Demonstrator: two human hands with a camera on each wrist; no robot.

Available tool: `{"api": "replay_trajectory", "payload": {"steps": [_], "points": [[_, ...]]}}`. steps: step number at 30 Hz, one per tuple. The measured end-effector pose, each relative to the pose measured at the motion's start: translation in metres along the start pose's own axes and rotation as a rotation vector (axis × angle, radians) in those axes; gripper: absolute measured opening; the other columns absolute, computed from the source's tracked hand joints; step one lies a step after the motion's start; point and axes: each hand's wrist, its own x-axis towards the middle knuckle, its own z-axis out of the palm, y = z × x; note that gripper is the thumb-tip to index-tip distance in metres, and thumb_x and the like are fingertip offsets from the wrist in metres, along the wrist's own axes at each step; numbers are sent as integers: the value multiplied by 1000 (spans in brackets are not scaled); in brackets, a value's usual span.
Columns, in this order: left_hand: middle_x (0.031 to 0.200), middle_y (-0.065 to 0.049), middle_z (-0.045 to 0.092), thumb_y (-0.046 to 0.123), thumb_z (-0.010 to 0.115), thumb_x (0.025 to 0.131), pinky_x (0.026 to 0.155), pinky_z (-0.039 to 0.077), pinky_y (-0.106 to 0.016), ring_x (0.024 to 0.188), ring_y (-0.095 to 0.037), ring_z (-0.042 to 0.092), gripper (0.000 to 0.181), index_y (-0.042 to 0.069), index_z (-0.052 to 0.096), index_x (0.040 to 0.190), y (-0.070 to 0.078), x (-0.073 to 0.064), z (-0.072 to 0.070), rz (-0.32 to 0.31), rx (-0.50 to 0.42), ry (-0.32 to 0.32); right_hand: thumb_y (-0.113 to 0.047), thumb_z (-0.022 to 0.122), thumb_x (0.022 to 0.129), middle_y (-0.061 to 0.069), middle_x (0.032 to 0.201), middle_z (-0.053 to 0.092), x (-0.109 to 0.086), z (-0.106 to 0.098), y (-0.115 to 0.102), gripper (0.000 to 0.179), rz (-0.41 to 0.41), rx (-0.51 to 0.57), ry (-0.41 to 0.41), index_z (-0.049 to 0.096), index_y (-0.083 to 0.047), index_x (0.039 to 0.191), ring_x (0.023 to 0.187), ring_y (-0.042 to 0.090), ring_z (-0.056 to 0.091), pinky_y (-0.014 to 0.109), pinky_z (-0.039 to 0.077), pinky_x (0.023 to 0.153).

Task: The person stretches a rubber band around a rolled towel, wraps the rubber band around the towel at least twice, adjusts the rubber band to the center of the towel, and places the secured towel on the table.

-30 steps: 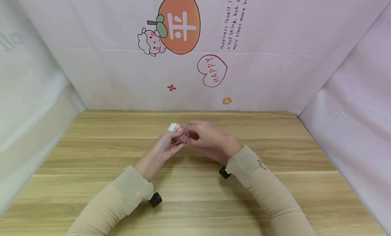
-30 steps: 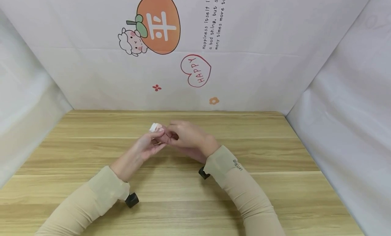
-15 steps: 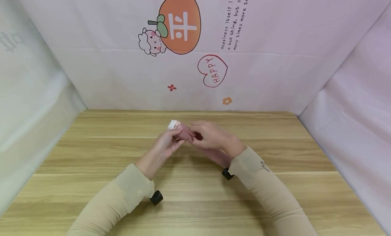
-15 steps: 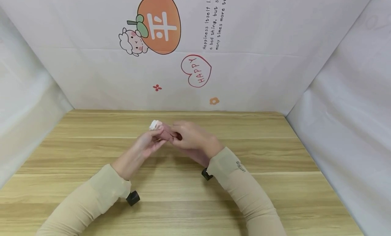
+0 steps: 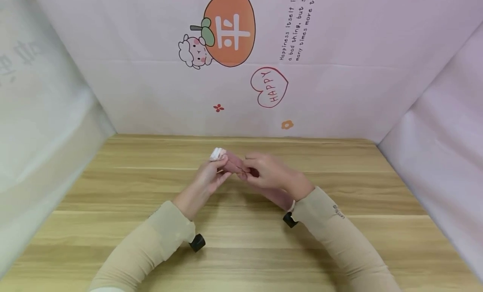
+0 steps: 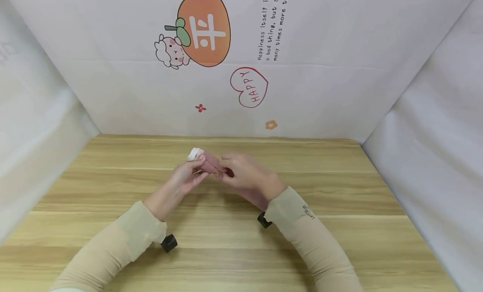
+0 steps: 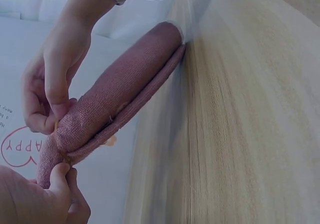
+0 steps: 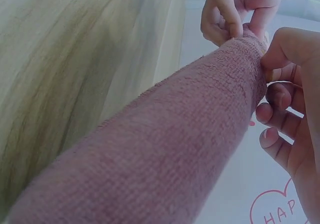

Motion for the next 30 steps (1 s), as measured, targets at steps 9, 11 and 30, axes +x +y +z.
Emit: {"api": "replay_trajectory", "payload": {"steps": [9,11,30], "points": [[117,-12,54,3,53,106,107,45,-34,109,-22,56,27,-4,52,132,3,2,-2,-9,26,19,-8,67,89,-6,74,43,-3,2,0,14,-12,-27,19,60,-13,79,62,6,40,22,38,53],[117,-13,54,3,53,106,108,44,-34,113,-23,55,25,-3,52,130,4,2,-3,-13,28,25,-7,67,88,-6,74,42,-3,2,0,15,-19,-29,30,59,-13,78,62,5,40,22,38,53],[122,-13,50,0,49,107,112,41,-39,137,-37,44,38,-2,43,144,3,5,-3,-81,-9,-20,0,73,92,-3,91,67,-14,1,4,11,60,119,87,75,-10,98,70,7,55,24,50,62]]}}
